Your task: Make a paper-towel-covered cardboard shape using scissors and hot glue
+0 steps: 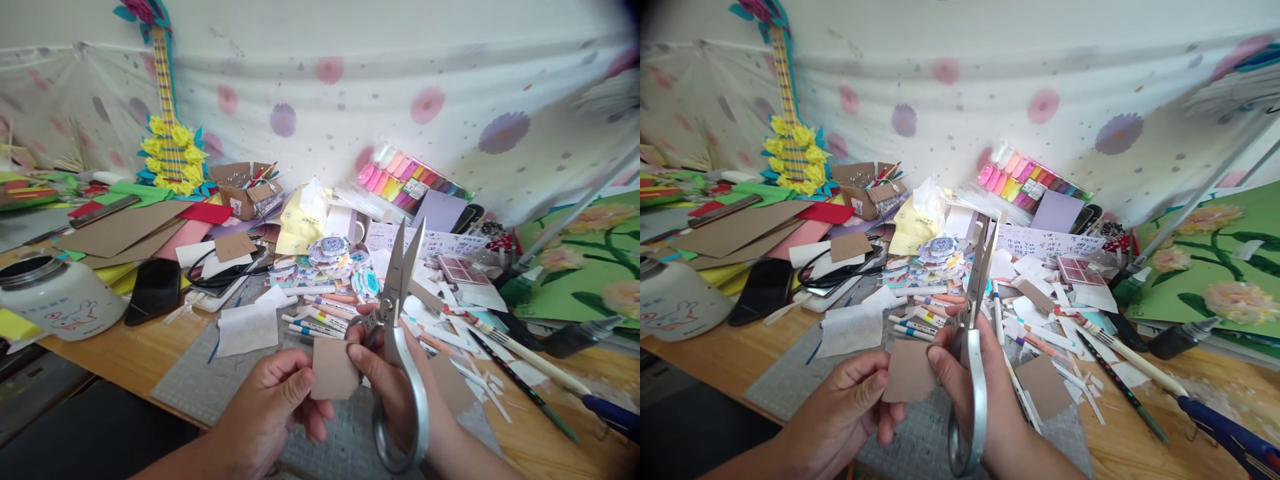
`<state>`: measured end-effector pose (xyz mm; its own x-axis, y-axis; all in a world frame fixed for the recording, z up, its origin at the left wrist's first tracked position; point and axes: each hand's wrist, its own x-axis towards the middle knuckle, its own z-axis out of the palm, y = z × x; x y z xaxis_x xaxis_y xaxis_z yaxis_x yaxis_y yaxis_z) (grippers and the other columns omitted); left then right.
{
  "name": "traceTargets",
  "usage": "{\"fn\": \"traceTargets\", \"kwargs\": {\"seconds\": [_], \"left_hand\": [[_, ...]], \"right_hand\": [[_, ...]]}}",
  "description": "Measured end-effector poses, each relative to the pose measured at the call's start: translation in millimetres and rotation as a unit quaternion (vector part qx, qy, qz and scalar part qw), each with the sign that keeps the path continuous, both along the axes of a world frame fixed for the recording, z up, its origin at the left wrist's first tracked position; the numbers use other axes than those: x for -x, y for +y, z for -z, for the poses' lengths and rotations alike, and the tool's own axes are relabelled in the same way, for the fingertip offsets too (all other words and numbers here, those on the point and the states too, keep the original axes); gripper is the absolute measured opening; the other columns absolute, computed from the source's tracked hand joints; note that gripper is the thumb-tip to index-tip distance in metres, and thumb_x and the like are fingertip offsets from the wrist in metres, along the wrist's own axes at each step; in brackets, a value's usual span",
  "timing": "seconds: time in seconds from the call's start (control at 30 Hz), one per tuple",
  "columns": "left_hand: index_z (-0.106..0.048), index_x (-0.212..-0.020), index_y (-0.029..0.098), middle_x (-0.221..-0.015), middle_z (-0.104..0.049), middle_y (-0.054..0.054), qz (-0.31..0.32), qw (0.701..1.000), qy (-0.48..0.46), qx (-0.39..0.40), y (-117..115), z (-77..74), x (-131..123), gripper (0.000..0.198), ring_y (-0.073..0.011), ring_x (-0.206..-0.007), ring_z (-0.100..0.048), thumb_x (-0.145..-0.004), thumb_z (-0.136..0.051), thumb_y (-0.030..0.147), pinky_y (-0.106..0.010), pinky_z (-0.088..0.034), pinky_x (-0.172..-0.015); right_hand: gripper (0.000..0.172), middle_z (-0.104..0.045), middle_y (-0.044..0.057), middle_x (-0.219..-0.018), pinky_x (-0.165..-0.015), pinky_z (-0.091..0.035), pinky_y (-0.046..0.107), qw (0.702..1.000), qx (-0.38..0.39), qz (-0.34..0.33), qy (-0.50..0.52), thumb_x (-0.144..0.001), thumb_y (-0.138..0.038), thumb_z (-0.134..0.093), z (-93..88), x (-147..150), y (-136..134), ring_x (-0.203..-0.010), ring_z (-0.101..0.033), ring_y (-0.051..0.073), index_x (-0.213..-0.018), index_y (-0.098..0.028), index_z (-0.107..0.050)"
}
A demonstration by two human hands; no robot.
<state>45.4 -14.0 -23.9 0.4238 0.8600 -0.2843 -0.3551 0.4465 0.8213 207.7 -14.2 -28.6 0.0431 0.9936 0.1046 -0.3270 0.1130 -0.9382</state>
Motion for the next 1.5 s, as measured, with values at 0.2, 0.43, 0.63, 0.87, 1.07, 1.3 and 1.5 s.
{"fn": "traceTargets", "kwargs": {"seconds": [0.2, 0.43, 0.63, 0.87, 1.07, 1.3, 1.5], "left_hand": [[-0.066, -0.071, 0.013, -0.053, -0.066, -0.002, -0.005, 1.000, 0.017, -0.007, 1, 3.7, 1, 0.034, -0.0094, -0.040, -0.055, -0.068, -0.074, 0.046, -0.018, -0.039, -0.042], [-0.064, -0.071, 0.016, -0.054, -0.066, -0.001, -0.003, 0.998, 0.056, 0.010, 3, -6.9, 1, 0.027, -0.0088, -0.042, -0.053, -0.072, -0.071, 0.042, -0.018, -0.039, -0.043], [-0.064, -0.070, 0.015, -0.053, -0.066, -0.001, -0.013, 0.999, 0.047, 0.007, 4, -7.5, 2, 0.027, -0.0081, -0.041, -0.053, -0.070, -0.072, 0.042, -0.018, -0.037, -0.043], [-0.067, -0.075, 0.013, -0.058, -0.067, -0.003, -0.020, 0.998, 0.065, -0.020, 4, -4.3, 4, 0.030, -0.0108, -0.046, -0.057, -0.073, -0.069, 0.043, -0.020, -0.042, -0.045], [-0.067, -0.074, 0.012, -0.056, -0.067, -0.003, -0.009, 0.996, 0.086, -0.024, 5, -8.7, 2, 0.034, -0.0116, -0.044, -0.057, -0.071, -0.071, 0.045, -0.021, -0.042, -0.045], [-0.062, -0.070, 0.015, -0.053, -0.065, 0.000, -0.015, 0.999, 0.019, 0.031, 3, -10.3, -2, 0.025, -0.0073, -0.039, -0.052, -0.076, -0.068, 0.038, -0.017, -0.035, -0.041], [-0.059, -0.066, 0.017, -0.049, -0.063, 0.002, -0.016, 0.999, 0.012, 0.046, 1, -7.8, -3, 0.030, -0.0059, -0.036, -0.049, -0.074, -0.070, 0.043, -0.017, -0.033, -0.041]], "right_hand": [[0.038, -0.060, -0.003, -0.079, -0.057, -0.041, 0.019, 1.000, 0.001, -0.002, -0.008, -0.077, -0.028, -0.072, 0.2, -1, 2, -0.065, -0.052, 0.010, -0.108, -0.026, -0.051], [0.037, -0.060, -0.003, -0.077, -0.060, -0.042, 0.022, 0.997, 0.021, -0.031, 0.065, -0.076, -0.026, -0.072, -5.6, -4, 3, -0.066, -0.054, 0.012, -0.109, -0.025, -0.055], [0.040, -0.061, -0.003, -0.074, -0.062, -0.044, 0.025, 0.995, 0.024, -0.042, 0.091, -0.071, -0.022, -0.075, -9.3, -4, 4, -0.065, -0.056, 0.013, -0.106, -0.023, -0.055], [0.038, -0.061, -0.003, -0.077, -0.063, -0.044, 0.023, 0.993, 0.025, -0.042, 0.105, -0.073, -0.025, -0.076, -4.9, -3, 0, -0.068, -0.056, 0.012, -0.105, -0.025, -0.055], [0.039, -0.060, -0.003, -0.074, -0.060, -0.042, 0.022, 0.997, 0.037, -0.022, 0.071, -0.071, -0.023, -0.076, 1.4, -2, 4, -0.066, -0.054, 0.011, -0.104, -0.024, -0.056], [0.042, -0.060, -0.003, -0.077, -0.061, -0.042, 0.025, 0.993, 0.047, -0.033, 0.102, -0.070, -0.025, -0.077, -2.0, 1, 4, -0.066, -0.056, 0.014, -0.105, -0.025, -0.054], [0.044, -0.058, -0.003, -0.073, -0.058, -0.042, 0.024, 0.993, 0.043, -0.015, 0.105, -0.067, -0.028, -0.078, -7.2, 3, 3, -0.063, -0.054, 0.013, -0.104, -0.023, -0.054]]}}
